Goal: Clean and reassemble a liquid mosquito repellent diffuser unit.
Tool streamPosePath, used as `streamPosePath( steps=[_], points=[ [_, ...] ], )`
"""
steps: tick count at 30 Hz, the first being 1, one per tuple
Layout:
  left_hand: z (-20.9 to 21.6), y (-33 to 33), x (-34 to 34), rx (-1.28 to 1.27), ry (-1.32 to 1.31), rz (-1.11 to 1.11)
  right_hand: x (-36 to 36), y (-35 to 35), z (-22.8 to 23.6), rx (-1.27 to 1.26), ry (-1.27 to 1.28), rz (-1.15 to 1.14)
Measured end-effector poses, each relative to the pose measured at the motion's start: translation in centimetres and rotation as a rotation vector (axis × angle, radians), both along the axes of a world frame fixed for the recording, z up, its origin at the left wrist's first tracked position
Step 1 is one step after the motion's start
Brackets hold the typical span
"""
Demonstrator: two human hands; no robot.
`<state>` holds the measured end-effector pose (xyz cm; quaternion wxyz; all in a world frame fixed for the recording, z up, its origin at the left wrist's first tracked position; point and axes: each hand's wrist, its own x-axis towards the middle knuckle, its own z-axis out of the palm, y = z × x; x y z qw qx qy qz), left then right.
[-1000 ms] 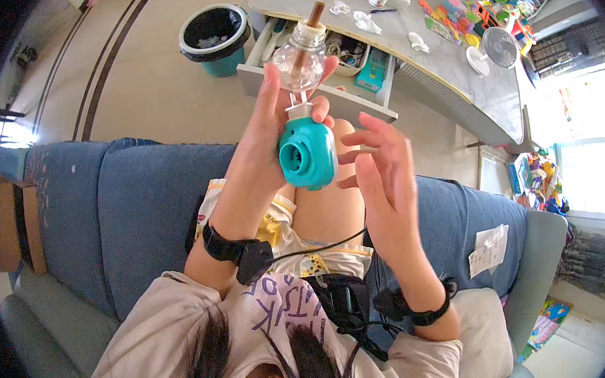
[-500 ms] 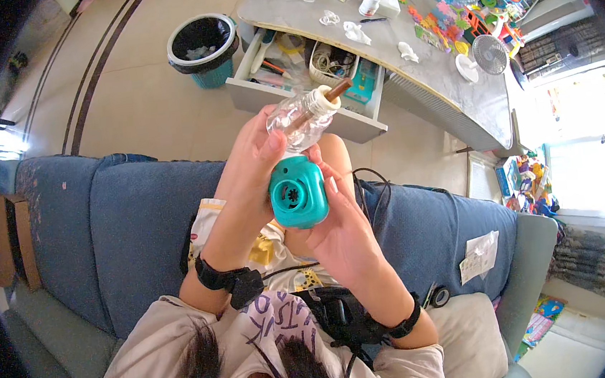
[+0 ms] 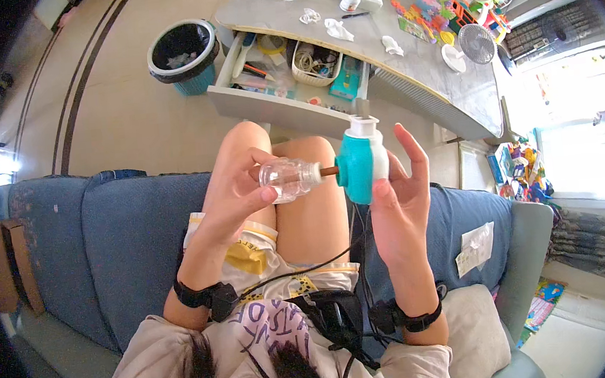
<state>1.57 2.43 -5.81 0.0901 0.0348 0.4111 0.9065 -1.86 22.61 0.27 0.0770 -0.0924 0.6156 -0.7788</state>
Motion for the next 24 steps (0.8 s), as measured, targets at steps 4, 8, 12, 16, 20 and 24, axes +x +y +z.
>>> streamPosePath(
  steps=[4,8,12,16,20,24],
  points=[
    [-0.4,0.7,0.0,-0.073,-0.098,-0.034,0.0,-0.4,-0.3,0.038,-0.012,-0.026],
    [-1.0,0.6,-0.4,-0.159,-0.157,-0.12,-0.5,0.6,-0.5,0.063,0.05,0.038],
    [-1.4,1.5,-0.3,-0.072,-0.119,-0.139,-0.8,1.3,-0.7,0.141,0.032,0.105],
    [-0.7,1.8,-0.1,-0.621,0.181,0.106,-1.3,1.8,0.2,0.249,-0.009,0.121],
    [-1.5,2.1,-0.2,-0.547,0.252,0.12,-1.5,2.6,1.4,0.384,-0.079,0.151],
    [-2.2,2.6,-0.4,-0.318,0.232,0.122,-1.1,2.4,1.9,0.407,0.107,0.196]
  ],
)
